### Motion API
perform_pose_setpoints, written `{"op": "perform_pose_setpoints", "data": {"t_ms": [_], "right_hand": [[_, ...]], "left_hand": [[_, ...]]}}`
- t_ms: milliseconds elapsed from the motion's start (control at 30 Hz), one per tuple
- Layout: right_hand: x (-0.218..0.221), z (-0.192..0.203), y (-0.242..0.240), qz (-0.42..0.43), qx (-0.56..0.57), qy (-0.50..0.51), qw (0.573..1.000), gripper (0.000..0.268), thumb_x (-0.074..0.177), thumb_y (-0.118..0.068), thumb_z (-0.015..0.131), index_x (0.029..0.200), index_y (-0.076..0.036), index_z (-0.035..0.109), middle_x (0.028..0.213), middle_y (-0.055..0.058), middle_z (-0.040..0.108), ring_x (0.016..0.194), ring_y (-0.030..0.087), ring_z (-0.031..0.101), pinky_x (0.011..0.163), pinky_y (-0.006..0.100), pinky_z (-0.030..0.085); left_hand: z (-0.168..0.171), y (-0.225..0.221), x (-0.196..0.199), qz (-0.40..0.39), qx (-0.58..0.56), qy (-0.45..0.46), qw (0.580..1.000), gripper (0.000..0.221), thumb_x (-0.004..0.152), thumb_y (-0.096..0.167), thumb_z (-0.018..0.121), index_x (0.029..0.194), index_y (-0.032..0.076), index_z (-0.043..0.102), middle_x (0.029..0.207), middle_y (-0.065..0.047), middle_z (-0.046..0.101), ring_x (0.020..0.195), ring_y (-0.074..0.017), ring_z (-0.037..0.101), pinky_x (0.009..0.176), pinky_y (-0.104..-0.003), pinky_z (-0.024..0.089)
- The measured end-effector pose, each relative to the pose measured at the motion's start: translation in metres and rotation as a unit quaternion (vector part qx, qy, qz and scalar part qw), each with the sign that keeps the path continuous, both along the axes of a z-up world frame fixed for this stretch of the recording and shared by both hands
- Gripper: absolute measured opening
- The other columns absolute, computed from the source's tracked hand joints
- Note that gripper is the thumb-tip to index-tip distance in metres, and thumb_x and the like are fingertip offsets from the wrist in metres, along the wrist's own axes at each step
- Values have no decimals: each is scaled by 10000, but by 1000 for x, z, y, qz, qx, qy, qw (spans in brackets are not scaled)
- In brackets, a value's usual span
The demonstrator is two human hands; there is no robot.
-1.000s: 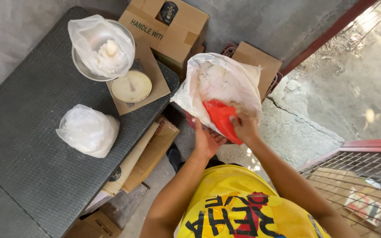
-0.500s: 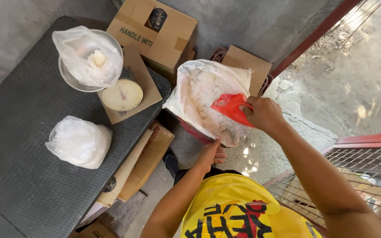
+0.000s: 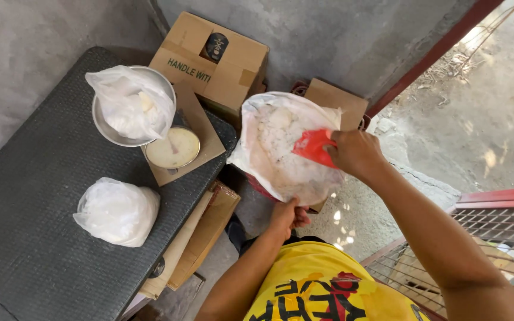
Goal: Weighing a white powder on a scale and transferring it into small plastic bags.
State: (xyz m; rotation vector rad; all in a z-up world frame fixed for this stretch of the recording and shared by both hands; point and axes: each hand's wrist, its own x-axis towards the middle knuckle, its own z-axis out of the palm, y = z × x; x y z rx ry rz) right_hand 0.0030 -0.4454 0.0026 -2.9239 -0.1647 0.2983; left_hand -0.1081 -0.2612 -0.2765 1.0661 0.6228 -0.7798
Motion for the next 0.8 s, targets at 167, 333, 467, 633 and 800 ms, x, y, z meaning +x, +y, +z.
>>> {"op": "perform_pose_setpoints", "data": {"t_ms": [167,333,467,633,800], "right_hand": [[-52,-25,-11,2,18,-23,1000,275,910,-399,691,1014,-145,716,783,156,730,760,397,709,712,532,559],[-78,-55,2,-13,-2,-1,1000,332,850,-441,702,1066,-188,698,753,179,725,714,414,707,656,549,558],[-74,-69,25,-14,2,38,999,394,859,-460,692,1107,-156,663,770,192,726,746,424,708,701,556,555],[-60,-102,35,-44,57,-30,997,366,915,-425,661,1123,-124,676,782,215,716,758,442,698,698,573,544],[-54,-122,36,-34,62,-22,997,321,937,-391,645,1064,-100,697,834,200,722,788,412,706,742,552,548]], "left_hand": [[71,13,-4,-79,-10,12,997,672,1016,631,396,967,51,730,781,-61,743,684,-227,737,585,-346,567],[77,59,-6,-114,86,-19,990,619,986,659,447,1069,109,718,974,-34,753,799,-187,727,685,-331,559],[46,82,-9,52,221,-230,946,366,936,357,726,1050,10,744,1015,-126,790,909,-182,739,823,-307,582],[157,79,9,157,356,-364,846,504,771,116,822,1232,58,627,1225,-76,612,1003,-203,666,849,-346,558],[145,73,9,133,432,-482,750,133,837,98,816,958,62,774,1147,-140,737,1131,-277,698,983,-391,540]]}}
